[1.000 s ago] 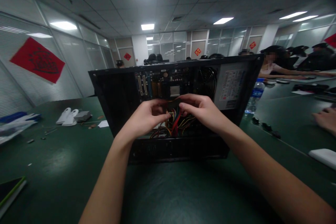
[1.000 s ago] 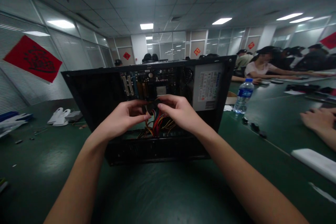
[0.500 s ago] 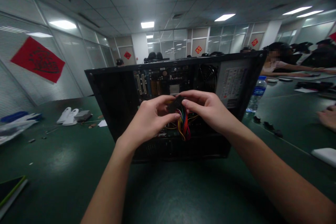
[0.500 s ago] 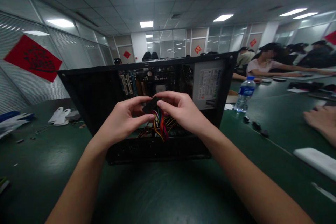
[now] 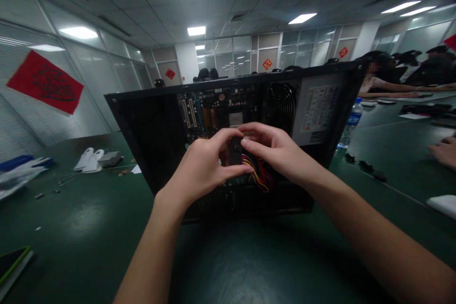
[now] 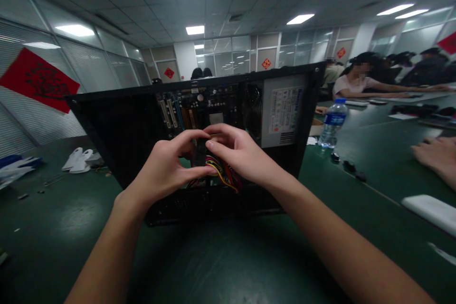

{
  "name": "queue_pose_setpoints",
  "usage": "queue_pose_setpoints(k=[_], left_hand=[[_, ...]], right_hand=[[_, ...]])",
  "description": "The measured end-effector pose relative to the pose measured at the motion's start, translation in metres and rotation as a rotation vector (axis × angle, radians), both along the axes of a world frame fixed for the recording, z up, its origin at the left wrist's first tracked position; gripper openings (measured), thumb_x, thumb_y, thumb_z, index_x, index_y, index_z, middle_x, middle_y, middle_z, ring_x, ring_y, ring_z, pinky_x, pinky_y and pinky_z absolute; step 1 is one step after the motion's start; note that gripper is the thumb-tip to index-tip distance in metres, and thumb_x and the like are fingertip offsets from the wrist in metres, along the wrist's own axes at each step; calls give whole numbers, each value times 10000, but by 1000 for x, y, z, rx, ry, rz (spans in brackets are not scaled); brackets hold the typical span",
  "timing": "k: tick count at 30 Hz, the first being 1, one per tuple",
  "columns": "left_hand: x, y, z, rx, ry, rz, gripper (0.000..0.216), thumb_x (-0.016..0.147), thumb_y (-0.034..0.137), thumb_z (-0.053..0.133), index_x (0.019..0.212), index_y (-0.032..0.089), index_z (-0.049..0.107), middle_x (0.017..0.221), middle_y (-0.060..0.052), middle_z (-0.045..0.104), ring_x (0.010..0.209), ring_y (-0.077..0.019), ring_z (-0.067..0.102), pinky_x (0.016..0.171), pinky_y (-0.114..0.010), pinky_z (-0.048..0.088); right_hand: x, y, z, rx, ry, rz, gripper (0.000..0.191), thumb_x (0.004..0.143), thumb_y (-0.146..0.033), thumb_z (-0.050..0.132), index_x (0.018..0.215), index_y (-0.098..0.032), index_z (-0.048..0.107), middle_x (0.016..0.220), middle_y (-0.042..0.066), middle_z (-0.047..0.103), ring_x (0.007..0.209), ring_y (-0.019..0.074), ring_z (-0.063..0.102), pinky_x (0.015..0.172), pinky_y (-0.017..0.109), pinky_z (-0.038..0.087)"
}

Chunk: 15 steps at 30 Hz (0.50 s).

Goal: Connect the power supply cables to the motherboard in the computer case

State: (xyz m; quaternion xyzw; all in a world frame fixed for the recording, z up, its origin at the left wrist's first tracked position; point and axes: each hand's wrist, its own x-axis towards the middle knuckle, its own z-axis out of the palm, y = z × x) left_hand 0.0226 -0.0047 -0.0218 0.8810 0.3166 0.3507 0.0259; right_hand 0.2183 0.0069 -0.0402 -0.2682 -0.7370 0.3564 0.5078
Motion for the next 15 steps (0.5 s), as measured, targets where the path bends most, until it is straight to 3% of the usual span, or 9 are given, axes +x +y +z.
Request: queue_pose_setpoints(k=[4,9,15], left_hand=[[-5,4,-3,50,57,85,652,747,517,781,1259,207,523,690,63,579,602,-120,589,557,-225,405],[-7,6,-4,102,84,133,611,748,431,797,1243,201,524,687,55,575,602,-134,580,544,-230,373],[-7,-2,2,-211,-73,-40,596,748,436,797,1219,218,503,760,42,591,650,-127,582,568,-220,436]], right_hand=[[-6,3,-5,-41,-30,94,370,932,-360,587,1260,-191,611,1219,81,674,1098,201,653,951,355,538],[-9,0,-6,-13,-42,143,499,844,-300,712,1323,-216,602,1324,73,628,1214,227,600,1095,402,442],[-4,-6,-3,-78,-17,235,474,850,-288,721,1310,-212,639,1252,76,672,1092,224,660,998,375,510]])
